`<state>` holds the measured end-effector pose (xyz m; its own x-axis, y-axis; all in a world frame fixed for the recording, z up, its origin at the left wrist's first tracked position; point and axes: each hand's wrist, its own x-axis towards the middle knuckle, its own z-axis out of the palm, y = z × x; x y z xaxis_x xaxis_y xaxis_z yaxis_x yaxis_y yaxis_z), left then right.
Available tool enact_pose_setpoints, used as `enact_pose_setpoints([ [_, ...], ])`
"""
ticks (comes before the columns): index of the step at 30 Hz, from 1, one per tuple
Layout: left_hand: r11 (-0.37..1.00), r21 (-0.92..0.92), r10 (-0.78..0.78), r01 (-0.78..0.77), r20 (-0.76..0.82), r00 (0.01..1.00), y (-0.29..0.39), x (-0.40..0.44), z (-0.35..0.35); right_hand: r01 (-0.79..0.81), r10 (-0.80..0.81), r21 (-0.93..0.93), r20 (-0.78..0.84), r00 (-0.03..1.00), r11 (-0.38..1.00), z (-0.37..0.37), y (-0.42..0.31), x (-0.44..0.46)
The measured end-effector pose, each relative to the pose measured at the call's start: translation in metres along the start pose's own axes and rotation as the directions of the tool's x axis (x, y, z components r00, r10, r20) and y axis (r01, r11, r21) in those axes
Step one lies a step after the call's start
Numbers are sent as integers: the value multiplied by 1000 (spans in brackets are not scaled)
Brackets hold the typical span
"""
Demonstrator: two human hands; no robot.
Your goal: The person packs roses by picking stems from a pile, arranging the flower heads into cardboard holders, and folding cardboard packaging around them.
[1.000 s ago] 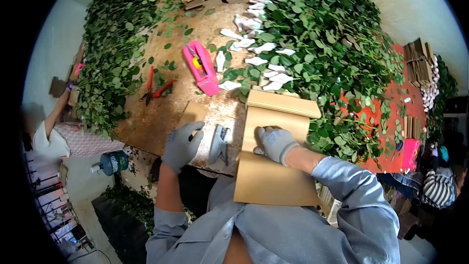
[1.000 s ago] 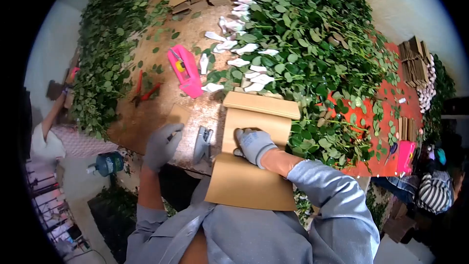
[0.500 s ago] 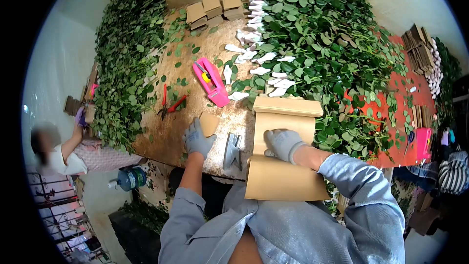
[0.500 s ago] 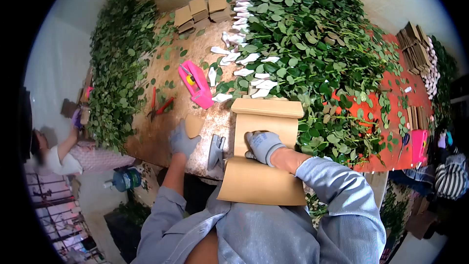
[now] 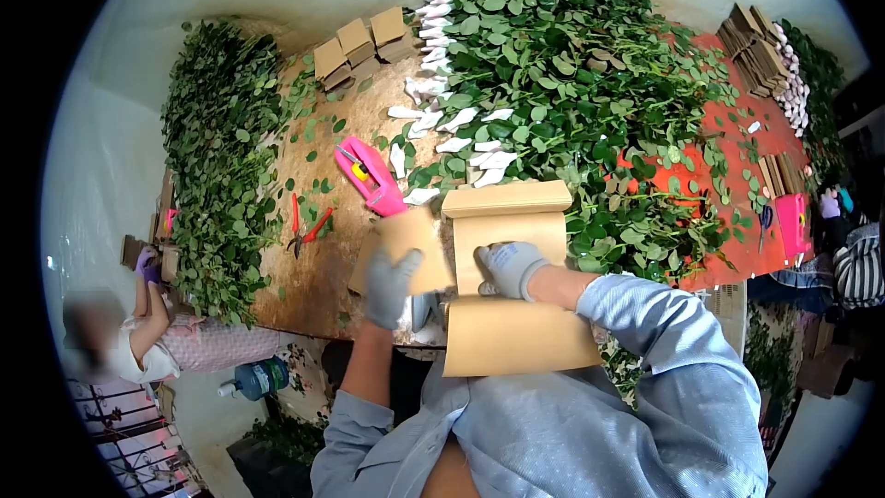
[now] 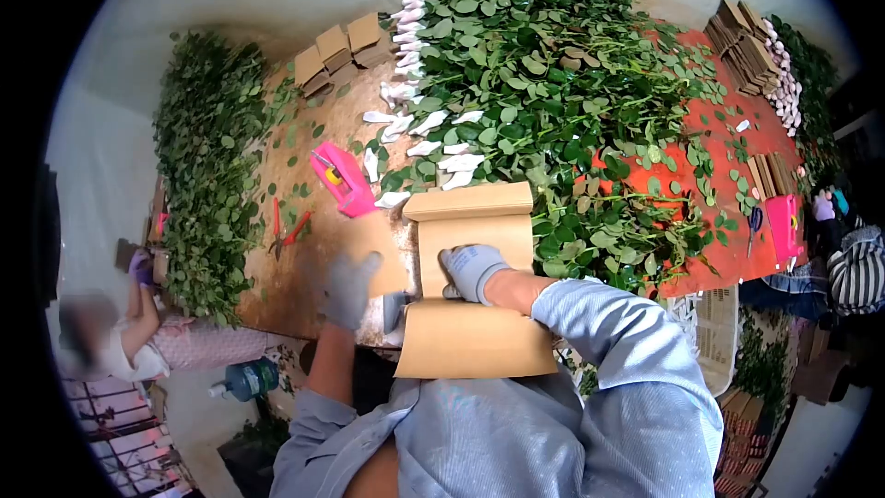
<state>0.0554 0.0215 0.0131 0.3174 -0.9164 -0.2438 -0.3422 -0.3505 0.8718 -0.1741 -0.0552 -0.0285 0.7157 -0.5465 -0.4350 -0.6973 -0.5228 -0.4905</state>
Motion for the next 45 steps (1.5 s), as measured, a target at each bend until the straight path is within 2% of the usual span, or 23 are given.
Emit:
enact_pose_setpoints([
  [2, 931, -354, 172, -94, 196, 965, -15, 5, 39, -31, 30, 13, 9, 999, 999, 2, 4, 1],
  [4, 924, -381, 118, 20, 335, 935, -25, 13, 64, -63, 62, 29, 23, 998, 998, 18, 16, 6],
  [6, 910, -392, 68, 137, 467, 882, -34, 25, 76, 122, -80, 227, -183, 980, 966, 40, 35, 11],
  [7, 957, -265, 24, 119, 478, 878, -38, 31, 81, 65, 39, 411, -239, 970, 910, 43, 37, 4],
  [8, 986, -134, -22, 99, 483, 875, -42, 36, 84, 61, 42, 411, -239, 970, 909, 40, 45, 1],
  [9, 986, -134, -23, 100, 485, 874, -36, 38, 85, -47, 71, 528, -26, 997, 848, 28, 51, -2],
  [10, 989, 130, 0, -64, 444, 896, -24, 38, 87, -174, 71, 612, 188, 980, 772, 16, 52, -7],
  [11, 897, 389, 34, -208, 410, 911, -13, 38, 88, -97, 100, 787, 46, 994, 609, 13, 42, -16],
  [12, 898, 389, 30, -205, 411, 911, -2, 39, 89, -100, 99, 788, 49, 994, 607, 9, 37, -16],
  [14, 691, 697, -92, -192, 348, 933, 12, 40, 90, -361, 376, 617, 113, 920, 699, 6, 31, -11],
  [22, 674, 725, -106, -145, 288, 952, 17, 29, 63, -263, 308, 388, -58, 950, 883, 20, 33, 6],
  [24, 814, 452, 65, -364, 551, 832, 39, 14, 49, -239, 272, 340, -55, 961, 910, 20, 34, 9],
  [25, 816, 453, 61, -359, 550, 833, 46, 6, 45, -214, 239, 291, -53, 970, 933, 17, 32, 10],
  [27, 737, 141, 316, -661, 793, 521, 54, -11, 45, -252, 251, 272, 38, 967, 929, 2, 28, 10],
  [28, 738, 140, 316, -660, 793, 522, 48, -18, 50, -289, 266, 252, 125, 956, 924, -6, 24, 9],
  [30, 459, 476, 137, -750, 796, 589, 31, -33, 66, -331, 303, 241, 149, 941, 912, -9, 19, 6],
  [32, 376, 563, 114, -736, 760, 640, 19, -39, 80, -265, 269, 212, 10, 963, 941, -3, 21, 2],
  [34, 281, 680, 83, -678, 686, 723, 16, -43, 87, -311, 315, 167, 4, 949, 936, -11, 16, -7],
  [36, 277, 689, 65, -670, 683, 728, 19, -43, 87, -350, 353, 113, -9, 935, 930, -14, 12, -10],
  [39, 352, 677, 46, -647, 677, 734, 18, -39, 84, -295, 276, -27, -280, 920, 955, -12, 1, -13],
  [40, 414, 671, 39, -615, 661, 749, 14, -37, 84, -298, 277, -33, -278, 920, 954, -11, 1, -13],
  [42, 488, 660, 32, -571, 640, 768, 10, -37, 84, -16, -107, -301, -388, 915, 954, -5, 4, -8],
  [45, 512, 648, 113, -563, 599, 792, 9, -42, 84, 40, -184, -347, -393, 901, 937, 11, 13, 3],
])
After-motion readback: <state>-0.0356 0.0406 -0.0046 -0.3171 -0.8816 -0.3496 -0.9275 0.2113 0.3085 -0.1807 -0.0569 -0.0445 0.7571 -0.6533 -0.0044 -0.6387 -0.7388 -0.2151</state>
